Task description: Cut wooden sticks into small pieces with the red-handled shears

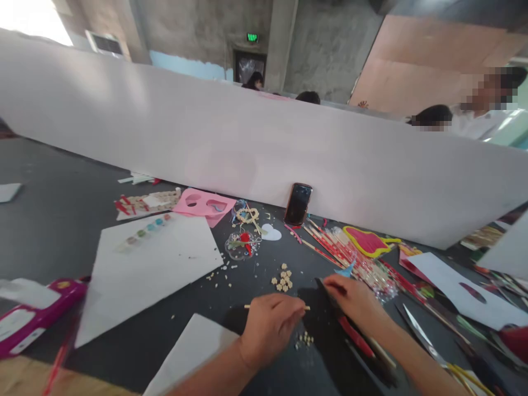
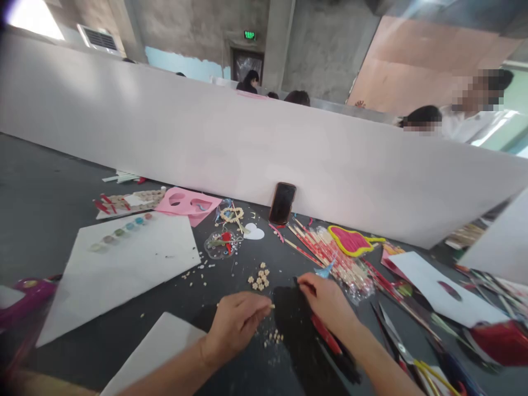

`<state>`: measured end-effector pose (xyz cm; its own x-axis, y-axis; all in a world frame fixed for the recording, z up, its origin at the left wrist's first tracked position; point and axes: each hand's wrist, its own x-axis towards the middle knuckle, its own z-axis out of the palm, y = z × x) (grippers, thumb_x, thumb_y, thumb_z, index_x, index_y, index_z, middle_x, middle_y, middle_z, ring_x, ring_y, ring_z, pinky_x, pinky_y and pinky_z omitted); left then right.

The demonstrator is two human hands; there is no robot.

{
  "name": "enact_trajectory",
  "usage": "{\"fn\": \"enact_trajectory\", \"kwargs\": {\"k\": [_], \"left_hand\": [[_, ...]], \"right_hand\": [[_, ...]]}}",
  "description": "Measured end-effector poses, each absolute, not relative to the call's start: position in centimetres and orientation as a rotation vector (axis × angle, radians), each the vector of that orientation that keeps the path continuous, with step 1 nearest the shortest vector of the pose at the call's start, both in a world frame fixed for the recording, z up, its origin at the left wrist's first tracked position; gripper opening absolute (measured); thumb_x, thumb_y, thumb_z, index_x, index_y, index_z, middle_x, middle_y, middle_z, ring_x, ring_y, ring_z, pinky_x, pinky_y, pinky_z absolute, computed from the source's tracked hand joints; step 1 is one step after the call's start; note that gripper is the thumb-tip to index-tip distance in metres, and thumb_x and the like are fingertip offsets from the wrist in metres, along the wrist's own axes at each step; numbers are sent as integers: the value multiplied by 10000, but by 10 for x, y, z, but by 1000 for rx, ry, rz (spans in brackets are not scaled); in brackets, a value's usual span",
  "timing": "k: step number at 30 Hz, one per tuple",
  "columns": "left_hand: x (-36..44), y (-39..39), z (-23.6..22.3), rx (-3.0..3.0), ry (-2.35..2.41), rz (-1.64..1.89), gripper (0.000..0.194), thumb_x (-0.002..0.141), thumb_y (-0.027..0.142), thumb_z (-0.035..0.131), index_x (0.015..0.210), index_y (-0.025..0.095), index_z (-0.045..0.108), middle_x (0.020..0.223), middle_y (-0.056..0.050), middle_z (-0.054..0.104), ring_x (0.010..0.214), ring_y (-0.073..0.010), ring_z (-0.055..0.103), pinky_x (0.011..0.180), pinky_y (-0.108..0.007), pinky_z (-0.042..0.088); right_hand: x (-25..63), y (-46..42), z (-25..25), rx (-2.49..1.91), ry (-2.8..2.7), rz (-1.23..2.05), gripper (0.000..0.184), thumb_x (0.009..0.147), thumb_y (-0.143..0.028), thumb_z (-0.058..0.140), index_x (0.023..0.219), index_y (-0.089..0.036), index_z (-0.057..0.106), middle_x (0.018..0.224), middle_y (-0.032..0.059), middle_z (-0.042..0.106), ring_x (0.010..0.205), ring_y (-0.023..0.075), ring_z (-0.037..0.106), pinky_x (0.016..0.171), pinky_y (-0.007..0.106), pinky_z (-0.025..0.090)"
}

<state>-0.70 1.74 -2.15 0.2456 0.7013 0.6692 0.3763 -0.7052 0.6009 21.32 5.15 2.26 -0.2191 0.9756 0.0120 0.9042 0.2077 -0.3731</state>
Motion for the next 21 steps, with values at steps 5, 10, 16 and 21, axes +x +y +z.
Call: {"fn": "enact_trajectory", "kwargs": {"k": [5,10,16,21], "left_hand": [[-13,18,-24,2162,1061,1472,148,852,191,501,894,188,643,826,-45,700,784,-136,633,751,-248,490],[-15,16,-23,2161,1075,1437,158,860,212,487,892,179,638,822,-49,685,794,-144,619,740,-256,489],[-14,16,-24,2190,1072,1450,168,866,216,474,892,182,636,832,-51,685,803,-147,613,758,-268,483],[-13,17,-26,2242,1041,1437,191,859,179,457,925,183,636,846,-60,684,823,-162,612,755,-287,488]], "right_hand": [[189,2,11,-1715,-2337,559,208,801,-215,428,861,-251,624,851,-4,680,803,152,624,702,244,449],[174,-17,6,-1689,-2367,547,171,790,-185,450,839,-218,610,849,21,672,806,161,617,699,250,436],[185,-24,8,-1678,-2370,440,218,830,-202,390,909,-233,591,888,12,661,847,148,603,739,250,430],[217,-18,17,-1835,-2273,201,238,845,-230,351,933,-203,570,964,71,622,908,199,563,811,329,408]]}}
